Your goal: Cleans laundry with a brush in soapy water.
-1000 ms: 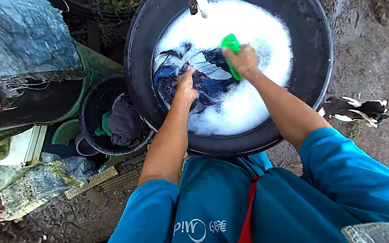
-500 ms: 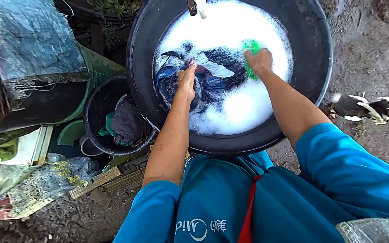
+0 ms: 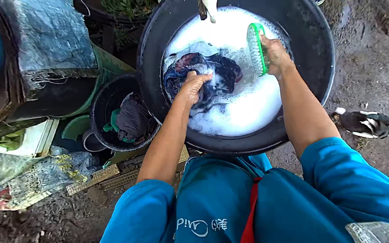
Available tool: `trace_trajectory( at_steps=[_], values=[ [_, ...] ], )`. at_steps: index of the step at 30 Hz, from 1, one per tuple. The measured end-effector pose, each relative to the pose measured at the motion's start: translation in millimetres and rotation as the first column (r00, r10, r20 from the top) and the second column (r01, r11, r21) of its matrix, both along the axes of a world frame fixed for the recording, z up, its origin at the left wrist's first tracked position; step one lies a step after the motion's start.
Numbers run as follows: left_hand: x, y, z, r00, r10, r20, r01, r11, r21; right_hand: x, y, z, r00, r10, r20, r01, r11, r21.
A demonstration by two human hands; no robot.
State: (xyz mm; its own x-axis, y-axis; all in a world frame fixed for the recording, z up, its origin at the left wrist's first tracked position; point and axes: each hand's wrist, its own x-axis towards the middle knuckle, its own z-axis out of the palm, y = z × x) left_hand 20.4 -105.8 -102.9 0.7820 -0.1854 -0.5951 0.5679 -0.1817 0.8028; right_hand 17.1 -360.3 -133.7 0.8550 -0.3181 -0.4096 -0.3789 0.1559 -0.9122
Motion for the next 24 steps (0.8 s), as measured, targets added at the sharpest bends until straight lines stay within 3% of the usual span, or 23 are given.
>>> trace_trajectory(
  at_steps=[2,4,7,9,12,16,18,20,22,24],
  values=[
    [5,8,24,0.987,0.15,0.059,-0.131,0.96,-0.246,-10,1,9,0.978,0.121,0.168,-0.14,0.985,0.103],
    [7,18,55,0.972,0.201,0.122,-0.134,0.9,-0.414,-18,12,17,0.925,0.226,0.306,-0.289,0.941,0.179],
    [6,29,102,0.942,0.219,0.253,-0.037,0.82,-0.571,-27,53,11,0.886,0.339,0.317,-0.414,0.885,0.211],
    [6,31,128,0.92,0.24,0.311,0.034,0.741,-0.671,-26,81,-3,0.864,0.422,0.275,-0.458,0.885,0.083],
    [1,37,153,0.88,0.275,0.386,0.083,0.712,-0.697,-19,99,3,0.865,0.412,0.286,-0.403,0.911,-0.093],
    [-7,71,162,0.768,0.202,0.608,0.253,0.776,-0.577,-30,67,64,0.865,0.317,0.39,-0.292,0.948,-0.124],
    [-7,96,160,0.7,0.193,0.687,0.366,0.729,-0.578,-46,44,96,0.836,0.217,0.504,-0.189,0.976,-0.107],
    [0,109,155,0.667,0.247,0.702,0.449,0.619,-0.645,-58,26,122,0.764,0.138,0.63,-0.092,0.99,-0.105],
    [5,100,138,0.752,0.34,0.565,0.336,0.54,-0.772,-60,19,139,0.726,0.042,0.687,0.014,0.997,-0.075],
    [-2,72,105,0.865,0.325,0.383,0.091,0.648,-0.756,-55,19,141,0.748,0.009,0.663,0.056,0.995,-0.077]
  ],
)
